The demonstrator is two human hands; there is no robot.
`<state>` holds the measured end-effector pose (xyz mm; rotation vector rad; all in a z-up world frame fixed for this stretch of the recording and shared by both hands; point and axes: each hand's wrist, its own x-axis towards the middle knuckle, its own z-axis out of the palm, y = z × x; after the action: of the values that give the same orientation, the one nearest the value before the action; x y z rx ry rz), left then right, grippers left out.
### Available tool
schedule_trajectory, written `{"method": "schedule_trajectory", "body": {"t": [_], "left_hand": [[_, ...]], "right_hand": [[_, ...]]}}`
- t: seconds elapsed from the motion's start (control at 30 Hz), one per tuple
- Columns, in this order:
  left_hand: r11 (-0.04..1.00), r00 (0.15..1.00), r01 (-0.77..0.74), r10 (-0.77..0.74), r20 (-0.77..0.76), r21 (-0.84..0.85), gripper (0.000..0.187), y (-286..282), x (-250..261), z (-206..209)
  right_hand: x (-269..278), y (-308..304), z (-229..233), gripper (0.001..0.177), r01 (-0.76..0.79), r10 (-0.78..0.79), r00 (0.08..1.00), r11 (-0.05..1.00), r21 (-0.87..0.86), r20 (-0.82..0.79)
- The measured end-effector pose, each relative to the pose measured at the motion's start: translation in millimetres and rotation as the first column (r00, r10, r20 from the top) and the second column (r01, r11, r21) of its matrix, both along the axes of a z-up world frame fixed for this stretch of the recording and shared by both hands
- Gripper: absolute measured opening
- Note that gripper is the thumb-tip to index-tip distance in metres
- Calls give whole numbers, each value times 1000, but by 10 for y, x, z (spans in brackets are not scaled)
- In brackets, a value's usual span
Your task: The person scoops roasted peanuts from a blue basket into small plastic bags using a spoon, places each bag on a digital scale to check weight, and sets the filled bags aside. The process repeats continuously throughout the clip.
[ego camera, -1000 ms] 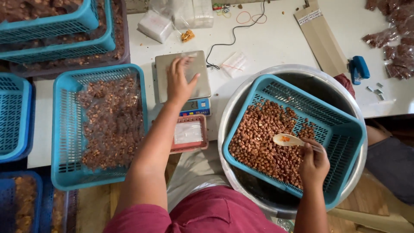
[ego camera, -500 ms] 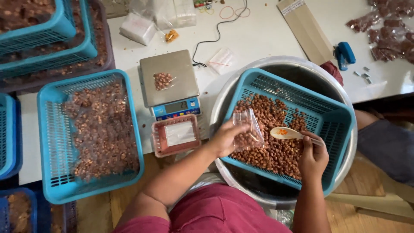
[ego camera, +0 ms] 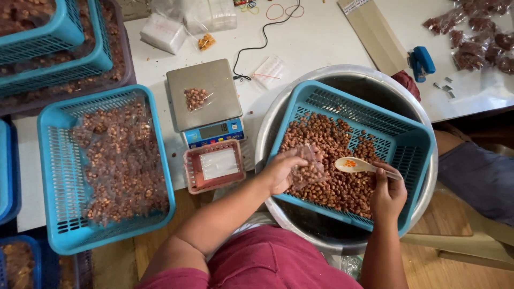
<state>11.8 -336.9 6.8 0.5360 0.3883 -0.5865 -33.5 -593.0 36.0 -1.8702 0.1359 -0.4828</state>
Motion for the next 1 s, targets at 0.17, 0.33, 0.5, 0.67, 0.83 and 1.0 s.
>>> {"method": "schedule_trajectory", "body": {"t": [0.17,0.33,0.5,0.67,0.83,1.0], "left_hand": [[999,982,51,-52,-179,-13,26,25,12,-53],[994,990,110,-112,-87,-29,38,71,-94,123],[997,884,-48,19,467,52,28,378,-286,746],[989,921,-109,62,384,102,28,618,-241,600],[536,676,-682,199,710,498,12,1276,199,142],[-616,710,-704,-604,361,355,15,2096,673,-208]], "right_hand": [[-35,-16,-31,14,17,-17,1000,1000,22,9],[-71,-3,-50,16,-12,14,999,999,-42,41],[-29,128,-56,23,-9,2,999,979,-205,-37],[30,20,-364,17,29,-46,980,995,-93,-192],[96,122,-268,14,78,-75,988,997,21,-137],[155,151,-186,15,36,-29,995,996,78,-91]]}}
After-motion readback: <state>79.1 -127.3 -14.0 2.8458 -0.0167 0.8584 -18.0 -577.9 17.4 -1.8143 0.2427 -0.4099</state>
